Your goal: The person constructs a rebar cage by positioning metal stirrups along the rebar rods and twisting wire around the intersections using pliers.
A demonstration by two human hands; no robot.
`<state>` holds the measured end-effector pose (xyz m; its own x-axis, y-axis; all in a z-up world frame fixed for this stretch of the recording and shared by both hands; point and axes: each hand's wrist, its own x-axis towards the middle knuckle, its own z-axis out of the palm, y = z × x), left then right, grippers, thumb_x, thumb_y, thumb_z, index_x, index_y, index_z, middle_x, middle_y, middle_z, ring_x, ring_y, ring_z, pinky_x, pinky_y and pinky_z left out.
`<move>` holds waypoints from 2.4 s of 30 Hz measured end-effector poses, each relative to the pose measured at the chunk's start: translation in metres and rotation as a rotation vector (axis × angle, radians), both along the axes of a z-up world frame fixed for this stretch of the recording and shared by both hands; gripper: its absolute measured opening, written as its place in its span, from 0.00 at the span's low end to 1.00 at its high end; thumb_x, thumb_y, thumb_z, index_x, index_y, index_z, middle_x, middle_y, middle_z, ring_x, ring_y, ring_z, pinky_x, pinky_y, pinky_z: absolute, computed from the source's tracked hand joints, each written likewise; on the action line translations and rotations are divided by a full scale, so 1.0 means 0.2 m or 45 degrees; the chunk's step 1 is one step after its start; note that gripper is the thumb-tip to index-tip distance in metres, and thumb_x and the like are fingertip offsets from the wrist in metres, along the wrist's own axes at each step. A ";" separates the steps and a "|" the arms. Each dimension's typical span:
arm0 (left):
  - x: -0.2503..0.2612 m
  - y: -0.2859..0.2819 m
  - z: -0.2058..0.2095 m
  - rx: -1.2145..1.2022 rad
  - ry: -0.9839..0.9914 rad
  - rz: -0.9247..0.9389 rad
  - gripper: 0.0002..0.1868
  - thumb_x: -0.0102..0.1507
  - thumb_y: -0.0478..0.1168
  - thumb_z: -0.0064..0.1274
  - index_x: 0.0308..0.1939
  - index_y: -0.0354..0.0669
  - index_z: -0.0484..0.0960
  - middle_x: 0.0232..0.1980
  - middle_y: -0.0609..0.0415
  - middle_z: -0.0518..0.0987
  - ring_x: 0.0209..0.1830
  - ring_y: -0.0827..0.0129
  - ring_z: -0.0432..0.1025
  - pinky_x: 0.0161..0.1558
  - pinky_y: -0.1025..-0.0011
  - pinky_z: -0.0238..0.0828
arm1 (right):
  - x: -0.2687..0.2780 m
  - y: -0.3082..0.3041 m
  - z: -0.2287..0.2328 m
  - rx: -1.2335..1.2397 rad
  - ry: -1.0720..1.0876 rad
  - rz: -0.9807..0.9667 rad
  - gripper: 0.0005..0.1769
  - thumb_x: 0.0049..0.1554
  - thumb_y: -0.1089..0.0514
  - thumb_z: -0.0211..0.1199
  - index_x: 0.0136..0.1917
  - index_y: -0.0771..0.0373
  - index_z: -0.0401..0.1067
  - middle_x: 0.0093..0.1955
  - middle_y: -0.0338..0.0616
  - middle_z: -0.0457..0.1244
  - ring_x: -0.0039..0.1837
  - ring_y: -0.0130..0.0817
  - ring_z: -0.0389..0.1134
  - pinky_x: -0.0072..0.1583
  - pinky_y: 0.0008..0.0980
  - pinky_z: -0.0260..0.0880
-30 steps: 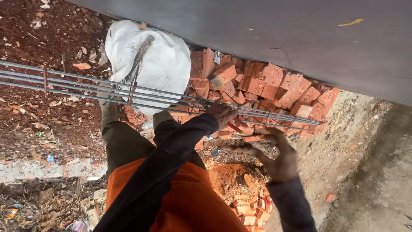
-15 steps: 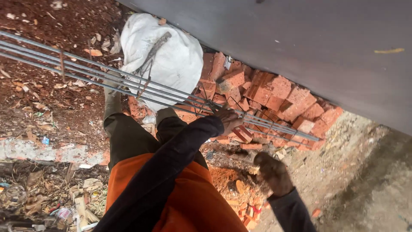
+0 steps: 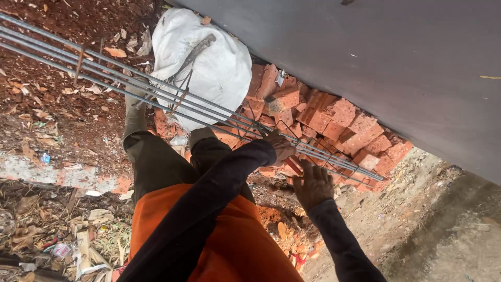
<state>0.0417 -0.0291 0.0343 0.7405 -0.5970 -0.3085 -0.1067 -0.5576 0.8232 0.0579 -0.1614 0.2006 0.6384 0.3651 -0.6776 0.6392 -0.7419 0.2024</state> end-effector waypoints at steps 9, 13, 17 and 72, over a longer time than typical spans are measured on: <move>0.01 -0.11 -0.21 -0.116 -0.182 0.163 0.25 0.59 0.60 0.60 0.49 0.48 0.79 0.51 0.52 0.79 0.58 0.56 0.72 0.61 0.49 0.62 | 0.07 -0.19 -0.36 0.214 0.065 0.052 0.25 0.67 0.38 0.46 0.57 0.62 0.66 0.40 0.50 0.65 0.37 0.44 0.66 0.37 0.43 0.66; -0.11 0.00 -0.06 -0.054 -0.498 0.563 0.30 0.52 0.54 0.65 0.55 0.50 0.78 0.56 0.53 0.78 0.62 0.59 0.68 0.64 0.47 0.58 | 0.20 -0.23 -0.40 0.262 0.598 -0.760 0.35 0.71 0.33 0.39 0.51 0.65 0.69 0.24 0.39 0.55 0.22 0.29 0.51 0.25 0.32 0.51; -0.20 -0.21 -0.16 -0.035 -0.706 0.810 0.30 0.50 0.51 0.68 0.56 0.51 0.79 0.53 0.55 0.79 0.59 0.61 0.69 0.64 0.48 0.61 | 0.23 -0.23 -0.36 0.375 0.906 -1.474 0.39 0.71 0.30 0.39 0.45 0.67 0.70 0.23 0.32 0.52 0.21 0.23 0.46 0.22 0.30 0.46; -0.07 -0.23 -0.27 -0.116 -0.503 0.994 0.20 0.51 0.41 0.67 0.48 0.47 0.85 0.49 0.53 0.82 0.54 0.61 0.73 0.57 0.57 0.66 | 0.47 -0.37 -0.56 0.084 0.472 -0.127 0.29 0.71 0.35 0.40 0.52 0.63 0.65 0.29 0.41 0.63 0.24 0.28 0.61 0.25 0.34 0.62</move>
<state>0.0270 -0.0749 -0.0188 0.9901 0.1146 0.0809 -0.0089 -0.5242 0.8515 0.1515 -0.2358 0.0886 0.3893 0.3638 -0.8462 0.5840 -0.8079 -0.0787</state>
